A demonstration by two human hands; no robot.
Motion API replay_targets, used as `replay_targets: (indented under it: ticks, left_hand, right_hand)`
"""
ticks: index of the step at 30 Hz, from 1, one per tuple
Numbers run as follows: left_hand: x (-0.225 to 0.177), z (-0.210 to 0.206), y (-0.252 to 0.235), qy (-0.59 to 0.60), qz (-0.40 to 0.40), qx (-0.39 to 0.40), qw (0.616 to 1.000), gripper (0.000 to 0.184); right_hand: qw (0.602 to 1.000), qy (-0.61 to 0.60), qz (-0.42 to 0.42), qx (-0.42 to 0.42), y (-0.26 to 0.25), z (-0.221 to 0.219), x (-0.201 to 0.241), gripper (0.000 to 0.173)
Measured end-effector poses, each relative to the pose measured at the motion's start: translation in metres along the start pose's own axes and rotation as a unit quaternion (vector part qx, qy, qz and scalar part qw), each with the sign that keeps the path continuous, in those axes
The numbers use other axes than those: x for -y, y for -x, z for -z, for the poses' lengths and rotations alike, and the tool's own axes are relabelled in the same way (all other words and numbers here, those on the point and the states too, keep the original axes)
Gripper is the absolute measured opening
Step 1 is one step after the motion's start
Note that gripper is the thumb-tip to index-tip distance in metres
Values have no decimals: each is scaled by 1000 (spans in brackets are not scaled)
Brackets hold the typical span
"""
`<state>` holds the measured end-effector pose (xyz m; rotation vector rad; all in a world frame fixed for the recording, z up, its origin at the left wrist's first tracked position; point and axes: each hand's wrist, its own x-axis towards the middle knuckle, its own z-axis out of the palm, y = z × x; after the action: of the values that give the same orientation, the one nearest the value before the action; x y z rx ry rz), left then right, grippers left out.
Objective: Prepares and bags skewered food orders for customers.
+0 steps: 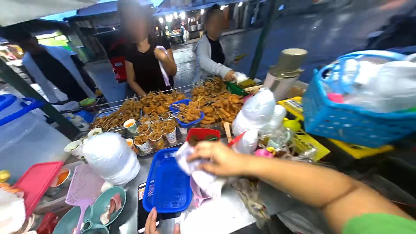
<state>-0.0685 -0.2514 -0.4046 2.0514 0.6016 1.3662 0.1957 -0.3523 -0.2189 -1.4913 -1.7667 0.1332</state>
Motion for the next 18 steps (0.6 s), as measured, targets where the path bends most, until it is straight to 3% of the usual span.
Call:
replay_targets:
  ticks: [1, 3, 4, 6, 9, 11, 14, 16, 18]
  left_hand:
    - [-19, -6, -5, 112, 16, 34, 993, 77]
    - [-55, -16, -10, 300, 78, 121, 943, 85]
    - [-73, -19, -8, 358, 125, 146, 914, 77]
    - [-98, -22, 0, 354, 223, 128, 899, 34]
    - [-94, -13, 12, 279, 272, 83, 917, 22]
    - [-84, 0, 22, 244, 286, 43, 926, 20]
    - [-67, 22, 37, 214, 254, 48, 942, 23]
    - [-64, 30, 44, 199, 260, 52, 943, 24]
    - [-66, 34, 47, 210, 286, 50, 934, 29]
  right_hand:
    - [999, -36, 13, 17, 19, -14, 9, 23]
    - [994, -101, 34, 12, 50, -43, 20, 15]
    - [991, -132, 34, -11, 63, -56, 22, 11]
    - [978, -189, -19, -82, 89, -76, 26, 12]
    - [934, -275, -190, -125, 134, -91, 29, 29]
    - [910, -278, -308, -20, 176, -99, 23, 34]
    - [859, -191, -423, 215, 240, -126, -5, 50]
    - [813, -132, -498, 272, 272, -148, -29, 61]
    - [787, -64, -547, 278, 288, -163, -50, 55]
